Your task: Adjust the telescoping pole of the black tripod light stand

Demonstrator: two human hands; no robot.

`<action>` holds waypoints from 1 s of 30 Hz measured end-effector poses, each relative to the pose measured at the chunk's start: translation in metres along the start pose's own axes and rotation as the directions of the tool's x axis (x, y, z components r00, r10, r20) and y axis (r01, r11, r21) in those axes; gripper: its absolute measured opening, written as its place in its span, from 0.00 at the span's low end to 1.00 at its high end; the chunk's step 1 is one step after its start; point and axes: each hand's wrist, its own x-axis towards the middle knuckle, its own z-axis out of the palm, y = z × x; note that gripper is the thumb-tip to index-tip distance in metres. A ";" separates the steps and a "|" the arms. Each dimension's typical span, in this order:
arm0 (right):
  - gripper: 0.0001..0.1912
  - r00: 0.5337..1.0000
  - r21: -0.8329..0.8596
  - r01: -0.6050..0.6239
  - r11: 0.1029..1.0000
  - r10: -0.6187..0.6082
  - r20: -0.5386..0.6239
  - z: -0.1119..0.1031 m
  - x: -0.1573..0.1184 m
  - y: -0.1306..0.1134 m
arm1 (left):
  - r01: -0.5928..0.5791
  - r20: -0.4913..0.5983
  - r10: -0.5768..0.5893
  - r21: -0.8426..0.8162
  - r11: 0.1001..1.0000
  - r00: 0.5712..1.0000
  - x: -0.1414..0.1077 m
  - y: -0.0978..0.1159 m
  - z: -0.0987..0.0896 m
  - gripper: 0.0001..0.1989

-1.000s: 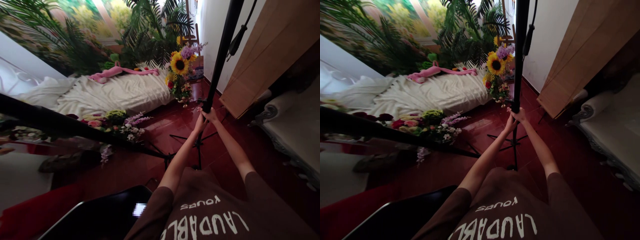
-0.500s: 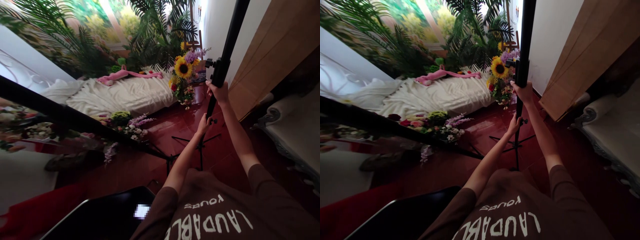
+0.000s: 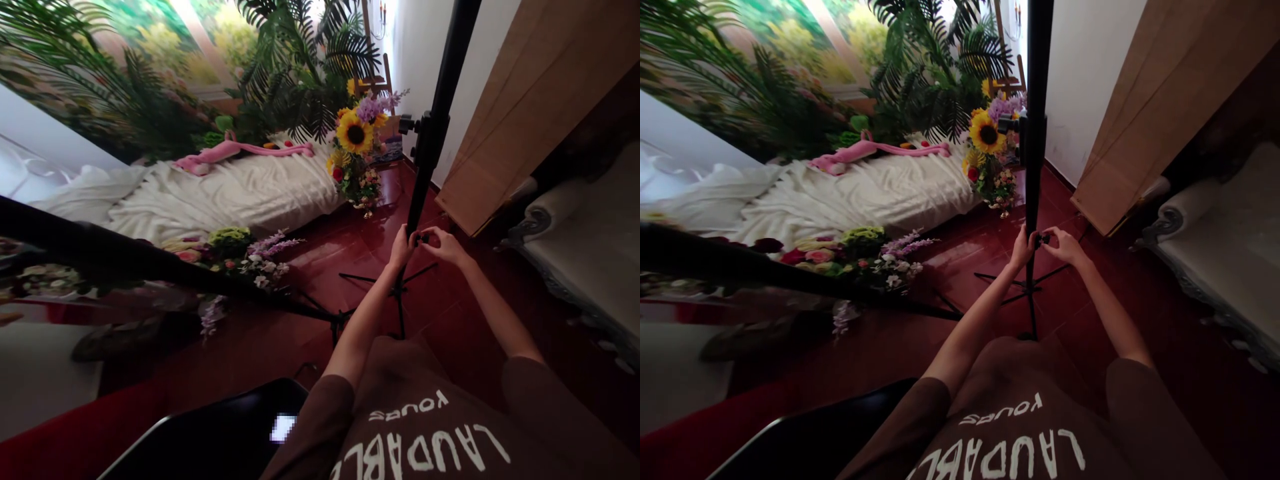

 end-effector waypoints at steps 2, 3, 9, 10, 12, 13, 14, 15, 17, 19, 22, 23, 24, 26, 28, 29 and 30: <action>0.23 1.000 0.006 -0.017 1.000 0.017 -0.006 0.008 -0.016 0.011 | 0.010 -0.003 -0.010 -0.003 1.000 1.000 0.000 -0.001 0.001 0.11; 0.24 1.000 0.017 -0.020 1.000 0.021 -0.018 0.012 -0.021 0.014 | 0.012 -0.005 -0.012 -0.005 1.000 1.000 0.000 -0.002 0.001 0.11; 0.24 0.991 0.044 -0.055 0.997 0.060 -0.120 0.029 -0.023 0.031 | 0.001 -0.013 -0.001 0.003 1.000 1.000 -0.001 -0.003 0.002 0.12; 0.24 0.989 0.044 -0.067 0.997 0.073 -0.132 0.030 -0.021 0.034 | 0.000 -0.013 0.000 0.005 1.000 1.000 -0.001 -0.002 0.001 0.11; 0.24 0.985 0.044 -0.091 0.995 0.096 -0.146 0.030 -0.017 0.037 | 0.004 -0.007 -0.004 0.007 1.000 1.000 -0.002 0.000 0.000 0.11; 0.23 0.982 0.035 -0.104 0.994 0.108 -0.152 0.030 -0.015 0.038 | 0.008 -0.005 -0.008 0.007 1.000 1.000 -0.002 0.001 0.000 0.11; 0.22 0.979 0.021 -0.120 0.993 0.122 -0.161 0.030 -0.012 0.038 | 0.013 -0.004 -0.013 0.007 1.000 1.000 -0.002 0.002 0.000 0.10; 0.23 0.975 0.011 -0.139 0.990 0.138 -0.171 0.031 -0.009 0.037 | 0.017 -0.003 -0.017 0.006 1.000 1.000 -0.002 0.002 0.000 0.10; 0.26 0.963 0.031 -0.183 0.983 0.186 -0.195 0.033 -0.002 0.036 | 0.020 -0.003 -0.020 0.010 1.000 1.000 -0.001 0.002 0.000 0.10; 0.27 0.947 0.138 -0.234 0.962 0.258 -0.192 0.037 0.006 0.035 | 0.013 -0.006 -0.013 0.022 1.000 1.000 -0.001 0.002 0.000 0.09; 0.25 0.903 0.369 -0.341 0.864 0.411 -0.127 0.044 0.014 0.033 | 0.009 -0.017 -0.009 0.034 0.999 1.000 -0.002 0.001 0.000 0.09; 0.24 0.877 0.451 -0.388 0.804 0.473 -0.089 0.045 0.016 0.032 | 0.012 -0.016 -0.012 0.033 0.999 1.000 -0.002 0.002 0.000 0.09; 0.23 0.844 0.537 -0.443 0.718 0.535 -0.020 0.046 0.017 0.030 | 0.018 -0.013 -0.017 0.029 0.999 1.000 -0.003 0.003 0.000 0.09; 0.22 0.770 0.694 -0.546 0.469 0.607 0.196 0.046 0.019 0.025 | 0.025 -0.008 -0.025 0.024 0.999 1.000 -0.004 0.004 0.000 0.10; 0.23 0.713 0.781 -0.598 0.183 0.567 0.413 0.045 0.019 0.019 | 0.025 -0.019 -0.025 0.028 0.999 1.000 -0.004 0.007 0.000 0.11; 0.24 0.700 0.802 -0.595 0.058 0.528 0.481 0.044 0.019 0.016 | 0.026 -0.022 -0.025 0.030 0.999 0.999 -0.003 0.008 0.000 0.12; 0.24 0.696 0.819 -0.572 -0.045 0.501 0.514 0.043 0.018 0.013 | 0.029 -0.021 -0.029 0.028 0.999 0.999 -0.003 0.009 0.000 0.13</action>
